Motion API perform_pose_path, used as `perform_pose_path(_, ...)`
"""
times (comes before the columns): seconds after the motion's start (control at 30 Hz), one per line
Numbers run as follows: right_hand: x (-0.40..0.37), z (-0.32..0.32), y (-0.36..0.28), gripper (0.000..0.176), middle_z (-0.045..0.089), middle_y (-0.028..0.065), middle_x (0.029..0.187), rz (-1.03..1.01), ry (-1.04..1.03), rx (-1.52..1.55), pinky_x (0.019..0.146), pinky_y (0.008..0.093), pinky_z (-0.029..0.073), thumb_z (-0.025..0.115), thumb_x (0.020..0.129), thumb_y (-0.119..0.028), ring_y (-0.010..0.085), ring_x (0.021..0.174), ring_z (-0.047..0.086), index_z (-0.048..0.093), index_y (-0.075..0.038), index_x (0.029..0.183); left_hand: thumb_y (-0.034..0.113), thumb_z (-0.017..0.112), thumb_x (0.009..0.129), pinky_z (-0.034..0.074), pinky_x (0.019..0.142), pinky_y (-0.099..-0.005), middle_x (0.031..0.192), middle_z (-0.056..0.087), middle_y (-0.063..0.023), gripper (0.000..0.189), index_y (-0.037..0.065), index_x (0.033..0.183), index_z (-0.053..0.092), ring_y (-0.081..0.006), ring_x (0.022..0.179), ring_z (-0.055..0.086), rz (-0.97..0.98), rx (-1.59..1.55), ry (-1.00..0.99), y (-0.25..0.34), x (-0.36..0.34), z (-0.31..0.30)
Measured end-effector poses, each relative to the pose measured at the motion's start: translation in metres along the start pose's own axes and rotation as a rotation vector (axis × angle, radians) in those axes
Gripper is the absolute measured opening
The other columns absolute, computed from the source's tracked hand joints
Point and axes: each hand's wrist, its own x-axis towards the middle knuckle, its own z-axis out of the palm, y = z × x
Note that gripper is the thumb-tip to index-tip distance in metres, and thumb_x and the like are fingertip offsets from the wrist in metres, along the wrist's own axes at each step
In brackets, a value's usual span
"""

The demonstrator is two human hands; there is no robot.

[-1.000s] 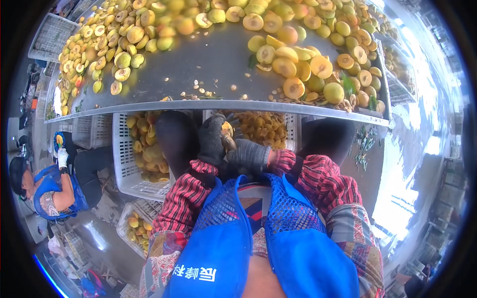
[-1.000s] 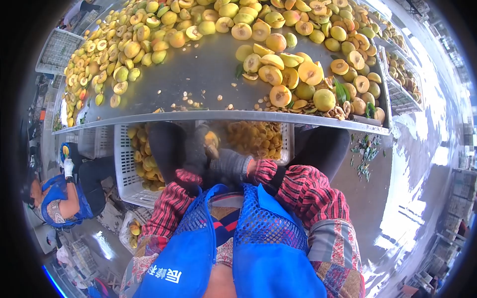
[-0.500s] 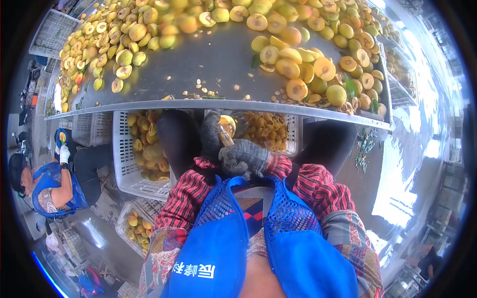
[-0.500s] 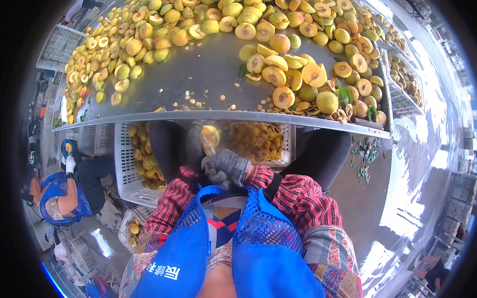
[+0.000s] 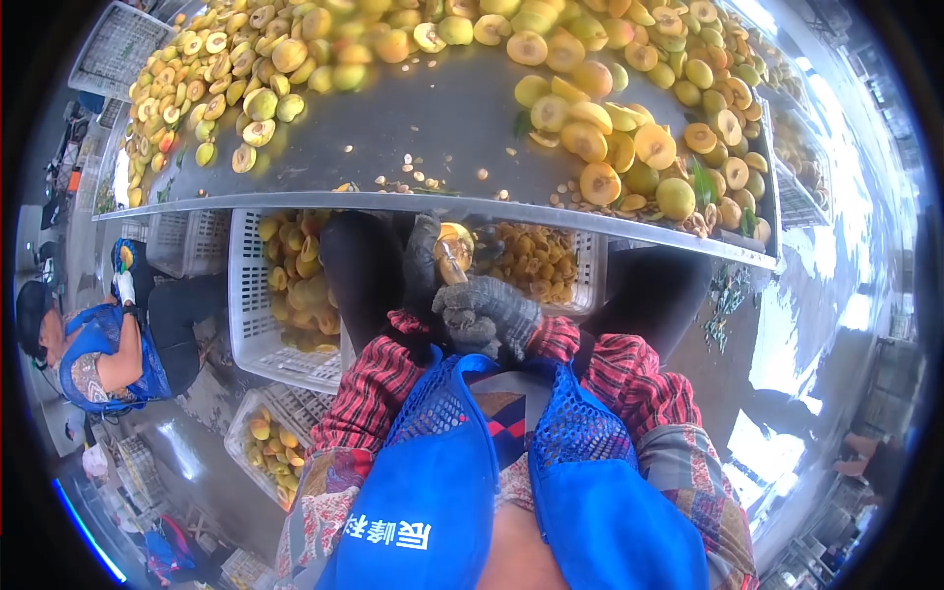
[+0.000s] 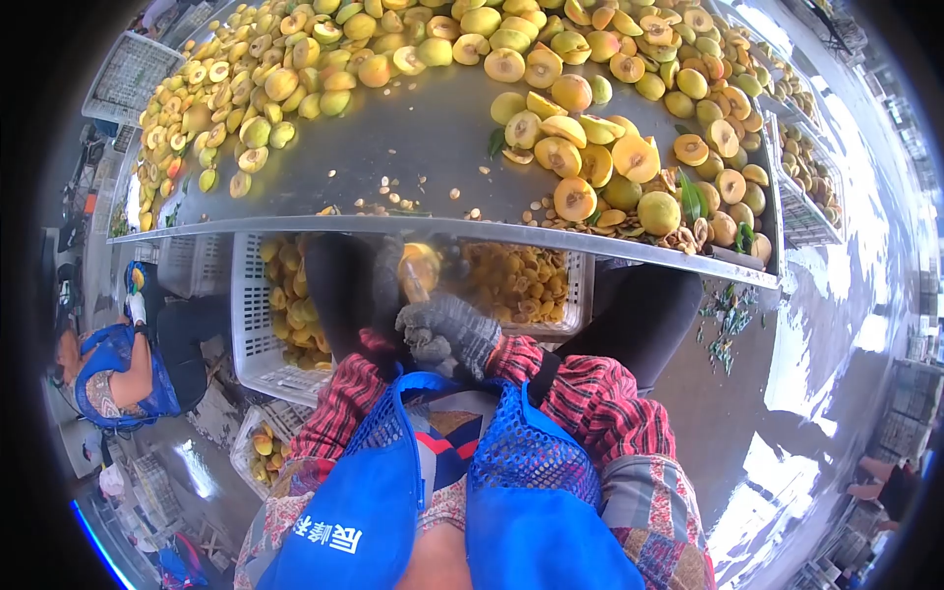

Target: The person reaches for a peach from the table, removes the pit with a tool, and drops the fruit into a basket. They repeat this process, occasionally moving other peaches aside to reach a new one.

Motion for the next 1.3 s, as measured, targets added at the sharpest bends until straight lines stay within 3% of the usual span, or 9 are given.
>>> perform_pose_path(0.23,-0.005,0.004,-0.002,0.014,0.042,-0.0005,0.054,-0.013,-0.052,0.014,0.031,0.0193,0.028,0.057,0.078,-0.016,0.0076,0.037,0.038,0.052,-0.003,0.081,0.025,0.045,0.085,0.048,0.071,-0.0276,0.092,0.052,-0.0097,0.029,0.001,0.101,0.047,-0.0154,0.08,0.054,0.086,-0.012,0.089,-0.008,0.007,-0.011)
perform_pose_path(0.5,-0.007,0.005,-0.006,0.016,0.044,0.0002,0.054,-0.082,0.265,-0.495,0.035,0.0209,0.031,0.056,0.077,-0.019,0.0075,0.039,0.04,0.053,-0.005,0.07,0.025,0.044,0.085,0.048,0.071,-0.0281,0.092,0.053,-0.0099,0.029,0.001,0.101,0.047,-0.0159,0.08,0.054,0.186,0.021,0.198,-0.014,0.014,-0.019)
perform_pose_path(0.63,-0.006,-0.007,-0.01,0.018,0.049,0.0021,0.059,-0.031,0.169,-0.609,0.038,0.0191,0.035,0.056,0.078,-0.021,0.0082,0.044,0.046,0.053,-0.003,0.082,0.025,0.043,0.085,0.048,0.072,-0.0282,0.092,0.053,-0.01,0.029,0.001,0.101,0.047,-0.0161,0.081,0.054,0.21,0.03,0.223,-0.018,0.017,-0.028)
perform_pose_path(0.73,0.002,-0.019,-0.003,0.023,0.052,0.0068,0.063,-0.23,0.197,-1.275,0.046,0.0258,0.041,0.056,0.077,-0.022,0.015,0.052,0.051,0.052,0.0,0.082,0.025,0.041,0.085,0.049,0.071,-0.0289,0.092,0.053,-0.0104,0.03,0.001,0.101,0.047,-0.0169,0.08,0.055,0.264,0.115,0.212,-0.017,0.016,-0.026)
perform_pose_path(0.8,0.008,-0.023,0.003,0.024,0.054,0.0209,0.072,-0.615,0.171,-1.862,0.058,0.0406,0.043,0.054,0.074,-0.021,0.0341,0.066,0.055,0.055,0.003,0.073,0.026,0.039,0.086,0.049,0.07,-0.0291,0.093,0.053,-0.0108,0.033,-0.001,0.104,0.047,-0.0165,0.079,0.055,0.282,0.154,0.204,-0.015,0.009,-0.014)
perform_pose_path(0.9,0.006,-0.009,0.006,0.025,0.054,0.0221,0.077,-0.353,0.516,-1.488,0.063,0.0412,0.043,0.054,0.075,-0.021,0.0351,0.072,0.054,0.054,0.003,0.08,0.025,0.037,0.086,0.049,0.073,-0.031,0.091,0.053,-0.0121,0.036,-0.003,0.107,0.045,-0.0183,0.082,0.054,0.476,0.401,-0.015,-0.014,0.009,-0.019)
perform_pose_path(1.13,0.017,-0.041,0.008,0.031,0.048,0.0211,0.079,-0.422,0.312,-1.762,0.066,0.0415,0.041,0.059,0.072,-0.033,0.0355,0.076,0.051,0.057,-0.004,0.083,0.024,0.034,0.087,0.049,0.078,-0.0404,0.094,0.052,-0.0162,0.039,-0.004,0.111,0.043,-0.024,0.086,0.053,0.344,0.183,0.081,-0.014,0.015,-0.023)
perform_pose_path(1.23,0.016,-0.036,0.002,0.029,0.048,0.0188,0.077,-0.493,0.209,-1.782,0.063,0.0401,0.041,0.058,0.072,-0.034,0.0351,0.074,0.05,0.057,-0.006,0.081,0.025,0.034,0.088,0.049,0.077,-0.0405,0.096,0.051,-0.0167,0.039,-0.004,0.113,0.042,-0.024,0.087,0.053,0.343,0.182,0.023,-0.012,0.008,-0.016)
perform_pose_path(1.3,0.004,-0.013,-0.01,0.024,0.049,0.0151,0.074,-0.528,-0.007,-2.212,0.062,0.0372,0.042,0.057,0.074,-0.028,0.0302,0.073,0.051,0.056,-0.005,0.079,0.026,0.034,0.088,0.05,0.076,-0.0399,0.097,0.051,-0.0167,0.04,-0.003,0.114,0.042,-0.0245,0.087,0.054,0.349,0.115,-0.207,-0.011,0.009,-0.022)
